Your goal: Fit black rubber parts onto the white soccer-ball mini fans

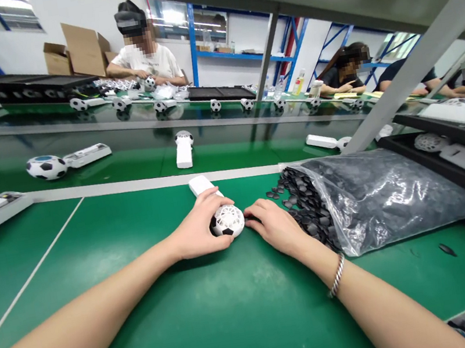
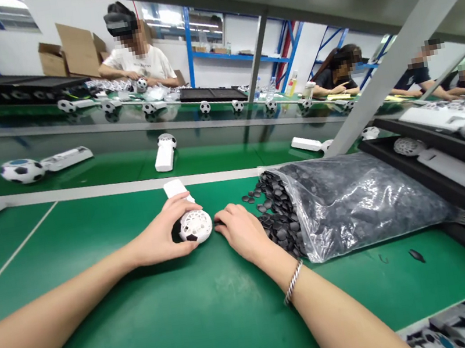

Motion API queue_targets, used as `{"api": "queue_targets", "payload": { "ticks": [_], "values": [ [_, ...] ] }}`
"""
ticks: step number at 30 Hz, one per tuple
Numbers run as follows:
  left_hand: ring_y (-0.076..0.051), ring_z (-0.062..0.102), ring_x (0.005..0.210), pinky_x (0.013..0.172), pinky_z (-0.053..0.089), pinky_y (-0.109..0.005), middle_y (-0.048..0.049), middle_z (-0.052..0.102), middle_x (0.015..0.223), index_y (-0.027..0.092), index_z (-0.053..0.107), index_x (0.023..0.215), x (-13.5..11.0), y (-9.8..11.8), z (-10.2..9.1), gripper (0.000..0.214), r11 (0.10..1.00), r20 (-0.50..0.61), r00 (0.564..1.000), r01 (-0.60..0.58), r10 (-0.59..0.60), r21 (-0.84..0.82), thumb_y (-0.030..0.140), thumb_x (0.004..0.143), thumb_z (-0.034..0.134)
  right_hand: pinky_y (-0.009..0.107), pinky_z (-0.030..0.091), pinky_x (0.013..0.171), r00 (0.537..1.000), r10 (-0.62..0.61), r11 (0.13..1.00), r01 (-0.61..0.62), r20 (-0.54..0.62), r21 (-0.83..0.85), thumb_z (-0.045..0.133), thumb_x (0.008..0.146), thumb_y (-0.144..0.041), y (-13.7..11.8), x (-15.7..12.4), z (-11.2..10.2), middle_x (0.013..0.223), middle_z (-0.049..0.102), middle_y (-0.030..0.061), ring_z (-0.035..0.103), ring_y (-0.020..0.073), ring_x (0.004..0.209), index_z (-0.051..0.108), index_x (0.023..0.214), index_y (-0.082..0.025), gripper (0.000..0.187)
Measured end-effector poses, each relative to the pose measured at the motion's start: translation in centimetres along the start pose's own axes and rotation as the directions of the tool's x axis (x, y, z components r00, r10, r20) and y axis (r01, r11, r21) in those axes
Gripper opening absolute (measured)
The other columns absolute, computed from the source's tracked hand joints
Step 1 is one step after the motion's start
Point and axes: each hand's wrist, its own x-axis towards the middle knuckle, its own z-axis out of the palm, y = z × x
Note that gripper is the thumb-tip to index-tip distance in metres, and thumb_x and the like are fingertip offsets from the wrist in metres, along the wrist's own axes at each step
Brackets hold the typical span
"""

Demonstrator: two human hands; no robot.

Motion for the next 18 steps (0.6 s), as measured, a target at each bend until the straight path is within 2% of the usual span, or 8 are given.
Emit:
{"api": "queue_targets", "payload": {
  "ticks": [5,8,10,14,18],
  "values": [
    [-0.027,0.016,0.129,0.104,0.026,-0.042,-0.0075,0.044,0.116,0.022,0.045,0.108,-0.2,-0.1,0.0,0.054,0.997,0.037,0.998,-0.05,0.053,-0.06,0.028,0.059,0.068,0.024,0.041,0.063,0.998,0.061,0.991,-0.063,0.021,0.12,0.058,0.078,-0.019,0.7,0.0,-0.1,0.079,0.054,0.0005,0.051,0.013,0.072,0.055,0.082,-0.02,0.005],
    [-0.026,0.016,0.129,0.104,0.025,-0.041,-0.0076,0.043,0.117,0.021,0.044,0.106,-0.1,0.1,0.0,0.054,0.995,0.06,0.996,-0.06,0.064,-0.075,0.021,0.057,0.066,0.023,0.04,0.06,0.999,0.051,0.961,-0.045,-0.014,0.274,0.057,0.079,-0.02,1.0,-0.3,-0.5,0.072,0.054,-0.0016,0.05,0.0114,0.065,0.054,0.081,-0.02,0.004],
    [-0.026,0.015,0.129,0.104,0.024,-0.041,-0.0071,0.043,0.117,0.021,0.045,0.105,-0.1,0.1,-0.2,0.053,0.994,0.086,0.993,-0.075,0.082,-0.081,0.015,0.055,0.063,0.023,0.041,0.063,0.998,0.024,0.933,-0.004,-0.05,0.36,0.054,0.08,-0.02,0.8,-0.4,-0.9,0.074,0.055,-0.0009,0.052,0.0115,0.067,0.056,0.087,-0.02,0.006],
    [-0.025,0.014,0.13,0.105,0.023,-0.041,-0.0047,0.046,0.112,0.023,0.045,0.103,0.1,0.3,-0.4,0.052,0.993,0.11,0.989,-0.086,0.095,-0.08,0.013,0.054,0.06,0.024,0.042,0.074,0.989,-0.108,0.891,0.14,-0.098,0.431,0.049,0.084,-0.018,-0.3,-0.7,-1.8,0.084,0.059,0.0007,0.054,0.0124,0.08,0.059,0.091,-0.021,0.013],
    [-0.027,0.013,0.131,0.104,0.025,-0.042,-0.0051,0.045,0.115,0.024,0.045,0.103,-0.2,0.9,0.0,0.051,0.998,0.099,0.994,-0.029,0.034,-0.056,0.012,0.054,0.057,0.023,0.043,0.069,0.992,-0.121,0.862,0.124,-0.039,0.491,0.046,0.085,-0.019,-1.1,-1.1,-2.3,0.082,0.059,0.0005,0.054,0.0117,0.074,0.055,0.091,-0.02,0.011]
  ]
}}
